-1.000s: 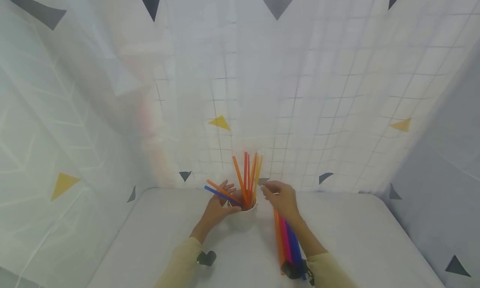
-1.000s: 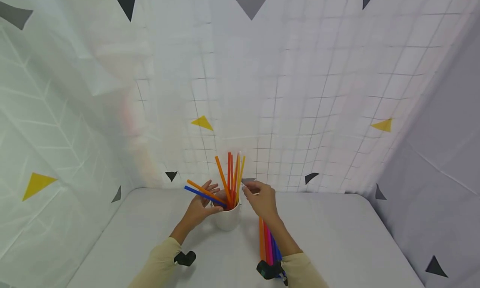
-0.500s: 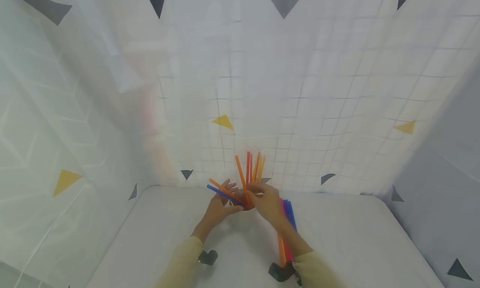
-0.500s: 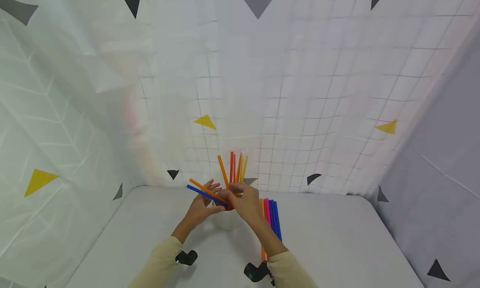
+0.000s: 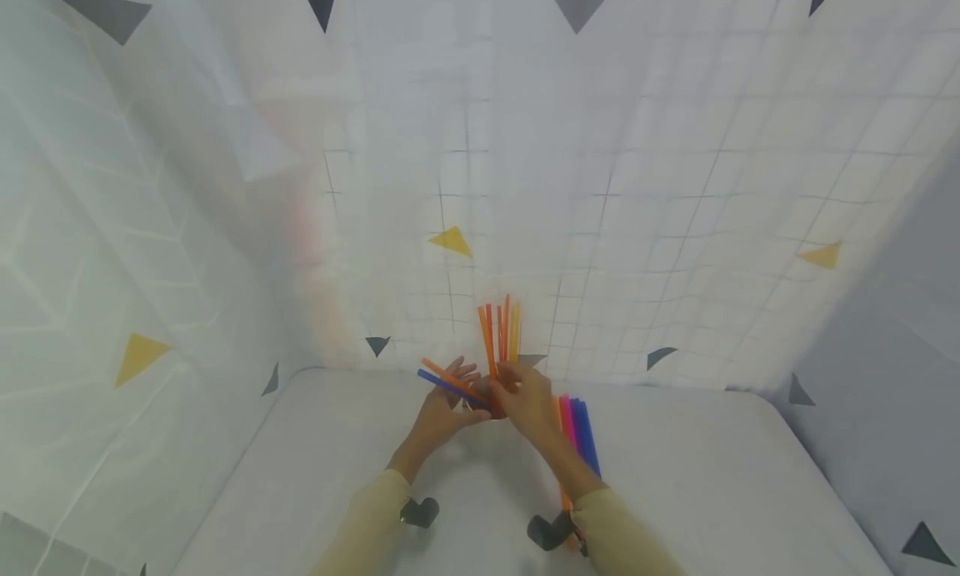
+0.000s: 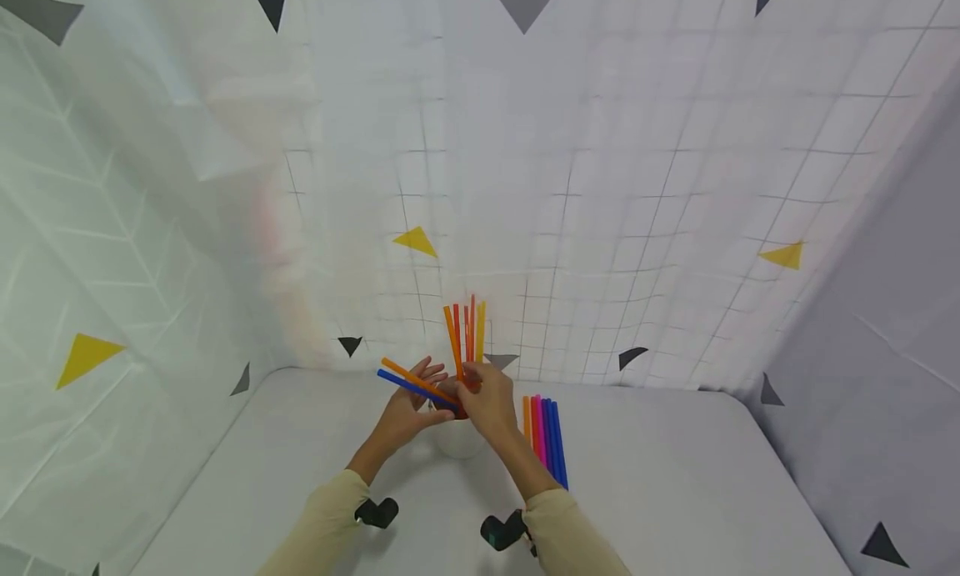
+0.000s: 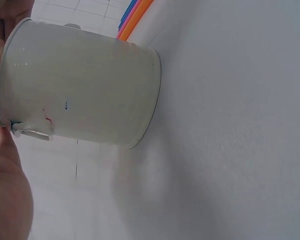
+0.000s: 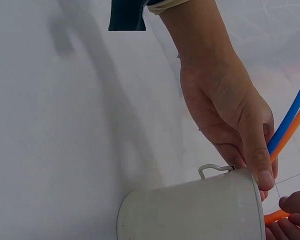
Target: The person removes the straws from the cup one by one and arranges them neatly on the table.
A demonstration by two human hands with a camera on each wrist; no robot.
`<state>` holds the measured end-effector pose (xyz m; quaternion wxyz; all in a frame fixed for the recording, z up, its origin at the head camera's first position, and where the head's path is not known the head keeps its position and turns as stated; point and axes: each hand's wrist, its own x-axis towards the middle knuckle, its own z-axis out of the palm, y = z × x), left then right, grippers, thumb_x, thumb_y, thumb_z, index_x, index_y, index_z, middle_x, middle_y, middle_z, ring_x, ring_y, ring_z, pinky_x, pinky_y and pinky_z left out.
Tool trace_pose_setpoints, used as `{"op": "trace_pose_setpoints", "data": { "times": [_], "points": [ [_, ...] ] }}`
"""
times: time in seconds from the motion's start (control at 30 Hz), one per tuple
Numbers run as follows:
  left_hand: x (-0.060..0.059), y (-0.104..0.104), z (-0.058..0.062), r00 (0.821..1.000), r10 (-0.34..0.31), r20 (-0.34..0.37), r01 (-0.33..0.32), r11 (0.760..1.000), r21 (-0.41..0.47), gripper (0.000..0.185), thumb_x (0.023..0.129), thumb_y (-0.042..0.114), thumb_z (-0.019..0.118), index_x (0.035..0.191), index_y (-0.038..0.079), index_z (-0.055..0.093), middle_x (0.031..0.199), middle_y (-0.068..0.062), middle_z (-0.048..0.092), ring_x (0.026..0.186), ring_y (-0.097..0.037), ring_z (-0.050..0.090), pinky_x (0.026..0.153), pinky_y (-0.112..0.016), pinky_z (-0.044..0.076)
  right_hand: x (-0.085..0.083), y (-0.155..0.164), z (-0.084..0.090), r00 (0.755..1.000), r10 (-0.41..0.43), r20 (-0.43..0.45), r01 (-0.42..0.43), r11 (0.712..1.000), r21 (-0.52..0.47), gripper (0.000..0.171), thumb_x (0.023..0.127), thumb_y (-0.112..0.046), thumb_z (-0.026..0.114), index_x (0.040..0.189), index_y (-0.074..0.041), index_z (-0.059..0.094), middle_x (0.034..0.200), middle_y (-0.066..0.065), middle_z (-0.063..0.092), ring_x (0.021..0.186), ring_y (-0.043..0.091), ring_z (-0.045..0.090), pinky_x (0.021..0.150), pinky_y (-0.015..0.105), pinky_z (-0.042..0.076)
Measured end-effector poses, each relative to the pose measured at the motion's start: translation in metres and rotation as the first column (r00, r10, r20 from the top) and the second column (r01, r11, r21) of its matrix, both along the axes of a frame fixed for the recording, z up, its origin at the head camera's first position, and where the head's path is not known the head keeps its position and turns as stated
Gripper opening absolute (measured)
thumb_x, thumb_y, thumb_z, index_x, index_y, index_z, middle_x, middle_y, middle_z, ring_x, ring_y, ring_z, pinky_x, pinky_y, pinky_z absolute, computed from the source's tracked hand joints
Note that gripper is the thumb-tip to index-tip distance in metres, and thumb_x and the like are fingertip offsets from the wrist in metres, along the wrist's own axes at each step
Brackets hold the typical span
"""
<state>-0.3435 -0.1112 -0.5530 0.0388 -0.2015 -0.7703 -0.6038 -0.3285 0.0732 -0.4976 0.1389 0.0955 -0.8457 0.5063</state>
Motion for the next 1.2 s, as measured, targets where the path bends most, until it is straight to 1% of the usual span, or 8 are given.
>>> {"op": "trace_pose_setpoints", "data": {
  "times": [0.1,0.27,0.3,0.47,0.6,0.77,1.0,1.2],
  "points": [
    [0.003,0.001,0.006,1.0,0.003,0.01,-0.003,1.0,-0.008,0.097,0.079,0.02,0.083,0.155,0.021,0.022,0.148,0.001,0.046,0.134,-0.02,0.045,0.111,-0.049,0.032,-0.004,-0.002,-0.001,1.0,-0.009,-0.006,0.009,1.0,0.015,0.034,0.088,-0.018,0.075,0.119,-0.009,0.068,0.108,0.004,0.069,0.1,0.019,0.066,0.082,0.034,0.057],
    [0.004,0.0,0.006,1.0,-0.006,0.003,0.006,1.0,-0.001,0.097,0.078,0.027,0.083,0.154,0.025,0.023,0.147,0.005,0.046,0.134,-0.016,0.046,0.111,-0.048,0.033,-0.007,-0.006,0.002,0.998,-0.037,0.056,0.037,0.999,0.009,0.033,0.087,-0.02,0.075,0.117,-0.01,0.069,0.107,0.004,0.07,0.099,0.021,0.066,0.083,0.037,0.057],
    [0.002,0.0,0.002,1.0,-0.006,0.003,0.006,1.0,-0.004,0.097,0.078,0.029,0.083,0.154,0.027,0.023,0.146,0.007,0.047,0.133,-0.014,0.046,0.111,-0.046,0.033,-0.007,-0.007,0.003,0.997,-0.042,0.064,0.042,0.999,0.012,0.033,0.086,-0.02,0.076,0.117,-0.01,0.069,0.107,0.005,0.07,0.099,0.021,0.067,0.083,0.037,0.057],
    [0.001,0.0,0.0,1.0,-0.01,0.003,0.01,1.0,-0.016,0.099,0.077,0.033,0.083,0.155,0.025,0.023,0.148,0.005,0.046,0.135,-0.016,0.044,0.11,-0.048,0.033,-0.01,-0.009,0.005,0.998,-0.044,0.041,0.042,0.999,0.033,0.032,0.084,-0.018,0.078,0.113,-0.006,0.07,0.104,0.007,0.071,0.096,0.023,0.068,0.083,0.038,0.057],
    [0.002,0.001,0.002,1.0,-0.004,0.002,0.004,1.0,-0.028,0.1,0.076,0.037,0.083,0.155,0.023,0.023,0.149,0.002,0.044,0.137,-0.019,0.041,0.11,-0.049,0.033,-0.013,-0.01,0.003,0.998,-0.052,0.047,0.049,0.997,0.065,0.029,0.085,-0.02,0.077,0.111,-0.009,0.071,0.103,0.005,0.072,0.096,0.021,0.068,0.083,0.036,0.057],
    [0.003,0.003,0.002,1.0,0.008,0.023,-0.007,1.0,-0.029,0.099,0.075,0.039,0.084,0.154,0.025,0.025,0.149,0.005,0.044,0.138,-0.018,0.039,0.111,-0.048,0.032,-0.015,-0.012,0.002,0.995,-0.066,0.073,0.061,0.995,0.075,0.025,0.086,-0.022,0.076,0.108,-0.012,0.071,0.101,0.003,0.071,0.095,0.02,0.068,0.083,0.038,0.057],
    [0.004,0.004,0.001,0.999,0.013,0.043,-0.012,0.999,-0.034,0.101,0.074,0.042,0.083,0.154,0.027,0.024,0.15,0.007,0.042,0.139,-0.016,0.037,0.111,-0.047,0.032,-0.014,-0.013,0.001,0.998,-0.062,0.032,0.059,0.995,0.082,0.021,0.088,-0.019,0.074,0.106,-0.009,0.071,0.098,0.003,0.071,0.093,0.019,0.067,0.084,0.037,0.057],
    [0.007,0.005,0.003,0.999,0.03,0.044,-0.028,0.998,-0.056,0.102,0.074,0.047,0.082,0.155,0.029,0.022,0.151,0.008,0.041,0.139,-0.015,0.037,0.111,-0.045,0.033,-0.014,-0.013,0.0,0.997,-0.068,0.025,0.065,0.992,0.108,0.021,0.09,-0.022,0.072,0.107,-0.009,0.072,0.099,0.002,0.071,0.094,0.018,0.067,0.085,0.036,0.056]
  ]
}}
